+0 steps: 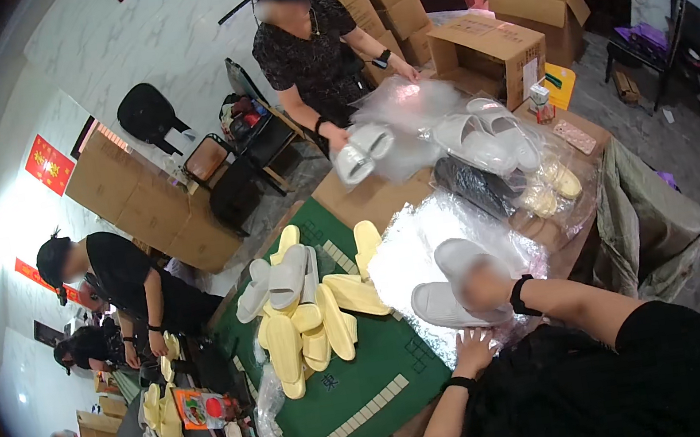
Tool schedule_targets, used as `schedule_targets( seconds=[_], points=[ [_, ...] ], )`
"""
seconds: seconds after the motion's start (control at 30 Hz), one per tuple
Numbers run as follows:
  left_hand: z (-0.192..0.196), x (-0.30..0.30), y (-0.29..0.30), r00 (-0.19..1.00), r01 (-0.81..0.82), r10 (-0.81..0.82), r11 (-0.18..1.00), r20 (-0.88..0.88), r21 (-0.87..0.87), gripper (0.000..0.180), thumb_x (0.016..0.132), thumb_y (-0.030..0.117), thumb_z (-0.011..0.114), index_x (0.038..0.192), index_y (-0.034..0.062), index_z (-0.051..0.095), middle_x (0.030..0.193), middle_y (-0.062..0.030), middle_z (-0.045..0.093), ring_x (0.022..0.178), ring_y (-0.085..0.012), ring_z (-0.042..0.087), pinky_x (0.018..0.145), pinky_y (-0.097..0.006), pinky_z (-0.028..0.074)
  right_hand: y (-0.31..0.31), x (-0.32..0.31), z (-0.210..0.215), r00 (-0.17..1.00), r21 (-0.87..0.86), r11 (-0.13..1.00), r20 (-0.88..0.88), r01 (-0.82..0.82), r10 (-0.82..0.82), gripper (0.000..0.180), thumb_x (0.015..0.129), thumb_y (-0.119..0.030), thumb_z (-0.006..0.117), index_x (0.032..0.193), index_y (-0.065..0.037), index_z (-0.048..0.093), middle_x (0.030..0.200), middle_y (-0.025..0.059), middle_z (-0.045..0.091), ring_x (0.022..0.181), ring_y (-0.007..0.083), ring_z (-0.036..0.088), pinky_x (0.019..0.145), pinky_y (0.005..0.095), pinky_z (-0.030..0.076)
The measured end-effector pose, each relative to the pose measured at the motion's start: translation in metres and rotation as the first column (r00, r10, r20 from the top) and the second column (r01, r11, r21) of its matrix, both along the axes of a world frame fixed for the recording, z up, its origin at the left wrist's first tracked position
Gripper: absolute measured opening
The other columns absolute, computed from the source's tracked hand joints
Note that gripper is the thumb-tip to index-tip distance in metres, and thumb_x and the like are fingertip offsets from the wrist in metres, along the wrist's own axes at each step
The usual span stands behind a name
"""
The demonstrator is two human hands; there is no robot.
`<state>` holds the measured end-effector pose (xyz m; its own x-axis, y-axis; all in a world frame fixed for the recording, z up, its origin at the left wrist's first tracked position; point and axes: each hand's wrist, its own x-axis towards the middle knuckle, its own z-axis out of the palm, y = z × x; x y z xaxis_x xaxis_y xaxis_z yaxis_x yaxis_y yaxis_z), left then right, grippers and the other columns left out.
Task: The recorder is packing various pairs of slippers and shoes into plastic bags and placing them into a larger shipping bag or box, working at a table with other people performing similar packing tasks.
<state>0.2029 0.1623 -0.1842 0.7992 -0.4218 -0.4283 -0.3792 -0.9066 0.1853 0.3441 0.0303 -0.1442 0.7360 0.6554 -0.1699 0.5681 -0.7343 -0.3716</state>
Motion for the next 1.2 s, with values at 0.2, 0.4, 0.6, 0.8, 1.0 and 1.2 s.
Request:
schedule_targets(
  seconds=[0.2, 0.4, 0.6, 0.8, 1.0, 1.2],
  points=[
    [-0.005, -0.013, -0.008, 0.99, -0.007, 0.002, 0.999, 0.141, 0.035, 0.042, 0.084, 0.037, 0.052, 0.122, 0.0207, 0.053, 0.14, -0.0117, 0.034, 0.133, -0.0385, 0.019, 0.103, -0.059, 0.015, 0.013, 0.011, -0.01, 0.985, -0.065, 0.998, -0.17, -0.018, 0.007, 0.052, 0.076, -0.053, 0.052, 0.112, -0.017, 0.061, 0.125, 0.028, 0.043, 0.124, 0.0466, 0.03, 0.102, 0.059, 0.016],
    [-0.025, -0.017, -0.01, 0.912, -0.026, 0.019, 1.0, 0.41, 0.012, 0.038, 0.083, 0.036, 0.051, 0.114, 0.0136, 0.058, 0.13, -0.0126, 0.046, 0.127, -0.032, 0.033, 0.1, -0.057, 0.024, 0.016, 0.025, -0.007, 0.971, -0.143, 0.984, -0.229, -0.105, 0.07, 0.059, 0.075, -0.056, 0.052, 0.112, -0.01, 0.06, 0.121, 0.0278, 0.048, 0.122, 0.0407, 0.037, 0.102, 0.0504, 0.025],
    [0.02, 0.0, -0.015, 0.96, -0.058, 0.071, 0.997, 0.272, -0.059, 0.047, 0.083, 0.028, 0.05, 0.125, 0.007, 0.046, 0.127, -0.0115, 0.047, 0.12, -0.0292, 0.042, 0.098, -0.05, 0.032, -0.028, 0.033, 0.015, 0.957, 0.452, 0.886, -0.289, 0.105, 0.034, 0.038, 0.078, -0.029, 0.06, 0.106, -0.004, 0.061, 0.098, 0.0176, 0.063, 0.097, 0.0284, 0.058, 0.086, 0.0387, 0.042],
    [0.027, 0.014, 0.008, 0.954, -0.048, 0.069, 0.996, 0.293, -0.079, 0.076, 0.075, -0.001, 0.047, 0.143, 0.0114, 0.016, 0.146, -0.0106, 0.023, 0.129, -0.0302, 0.032, 0.101, -0.045, 0.032, -0.086, 0.021, 0.068, 0.737, 0.539, 0.748, -0.669, 0.387, 0.1, 0.029, 0.083, -0.009, 0.058, 0.109, 0.0, 0.059, 0.097, 0.0039, 0.063, 0.089, 0.0125, 0.056, 0.08, 0.0272, 0.046],
    [-0.032, 0.053, 0.035, 0.859, 0.129, -0.04, 0.982, 0.511, -0.141, 0.062, 0.075, 0.002, 0.049, 0.132, -0.0084, 0.029, 0.143, -0.0199, 0.025, 0.13, -0.0324, 0.029, 0.107, -0.037, 0.026, -0.152, 0.012, 0.047, 0.206, 0.328, 0.934, -0.933, 0.139, 0.296, 0.026, 0.08, -0.004, 0.059, 0.106, 0.001, 0.061, 0.097, 0.0019, 0.065, 0.086, 0.0104, 0.057, 0.078, 0.0243, 0.045],
    [0.028, 0.066, 0.021, 0.764, -0.346, 0.506, 0.845, 0.401, -0.407, 0.034, 0.089, 0.016, 0.042, 0.122, 0.0136, 0.052, 0.127, -0.0091, 0.05, 0.116, -0.0295, 0.047, 0.093, -0.039, 0.039, -0.153, 0.012, -0.009, 0.393, 0.078, 0.997, -0.918, 0.028, 0.061, 0.025, 0.084, -0.017, 0.057, 0.102, -0.001, 0.062, 0.095, 0.0005, 0.064, 0.085, 0.0094, 0.056, 0.073, 0.0254, 0.046]
  ],
)
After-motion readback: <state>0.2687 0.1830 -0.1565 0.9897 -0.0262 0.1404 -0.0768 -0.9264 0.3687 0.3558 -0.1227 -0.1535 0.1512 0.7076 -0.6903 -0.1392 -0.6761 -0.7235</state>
